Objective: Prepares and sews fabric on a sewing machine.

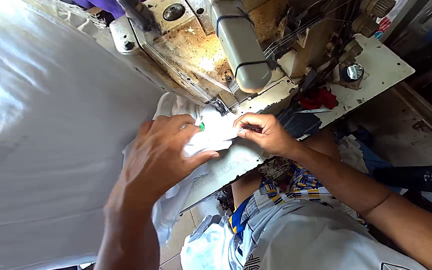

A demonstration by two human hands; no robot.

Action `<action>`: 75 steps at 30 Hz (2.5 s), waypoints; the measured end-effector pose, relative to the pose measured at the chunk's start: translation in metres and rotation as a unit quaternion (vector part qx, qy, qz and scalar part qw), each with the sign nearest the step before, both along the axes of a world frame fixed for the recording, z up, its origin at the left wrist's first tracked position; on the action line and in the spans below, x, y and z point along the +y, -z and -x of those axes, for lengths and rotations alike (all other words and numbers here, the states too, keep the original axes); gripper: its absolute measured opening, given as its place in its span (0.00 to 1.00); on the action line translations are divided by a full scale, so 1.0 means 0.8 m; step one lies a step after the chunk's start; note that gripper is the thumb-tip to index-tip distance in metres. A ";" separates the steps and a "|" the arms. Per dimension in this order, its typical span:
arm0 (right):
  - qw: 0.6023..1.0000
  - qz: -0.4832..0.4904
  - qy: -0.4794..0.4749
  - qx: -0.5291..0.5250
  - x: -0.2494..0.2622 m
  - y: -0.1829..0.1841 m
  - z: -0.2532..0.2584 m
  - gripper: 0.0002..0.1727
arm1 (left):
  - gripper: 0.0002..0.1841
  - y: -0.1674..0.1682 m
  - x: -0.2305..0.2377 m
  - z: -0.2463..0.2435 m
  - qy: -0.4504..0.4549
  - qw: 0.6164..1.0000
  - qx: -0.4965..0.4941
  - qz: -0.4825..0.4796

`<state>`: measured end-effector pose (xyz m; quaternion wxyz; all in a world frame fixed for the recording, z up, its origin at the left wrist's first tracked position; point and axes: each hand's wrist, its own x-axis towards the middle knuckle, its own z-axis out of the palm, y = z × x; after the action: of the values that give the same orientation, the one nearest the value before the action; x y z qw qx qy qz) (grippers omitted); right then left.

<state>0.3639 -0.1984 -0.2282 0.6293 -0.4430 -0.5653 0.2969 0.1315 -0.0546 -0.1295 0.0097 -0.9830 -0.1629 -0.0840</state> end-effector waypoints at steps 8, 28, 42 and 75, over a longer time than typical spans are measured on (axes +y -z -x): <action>0.986 0.000 -0.075 -0.152 -0.018 -0.021 -0.014 0.05 | 0.15 -0.038 -0.059 0.020 0.093 0.989 -0.097 0.059; 0.996 0.010 -0.024 -0.086 -0.090 0.004 0.000 0.06 | 0.09 0.101 -0.090 -0.039 -0.033 0.975 -0.178 -0.128; 0.999 0.001 -0.009 -0.036 -0.053 0.012 -0.005 0.03 | 0.08 0.069 -0.057 -0.030 -0.010 0.988 -0.112 -0.108; 0.991 -0.059 -0.081 -0.091 -0.061 -0.003 -0.006 0.04 | 0.21 0.063 -0.073 -0.015 0.103 0.982 -0.155 -0.015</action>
<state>0.3690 -0.2473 -0.2255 0.5742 -0.3828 -0.6706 0.2721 0.1437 -0.1132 -0.1802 -0.0100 -0.9692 -0.0592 -0.2386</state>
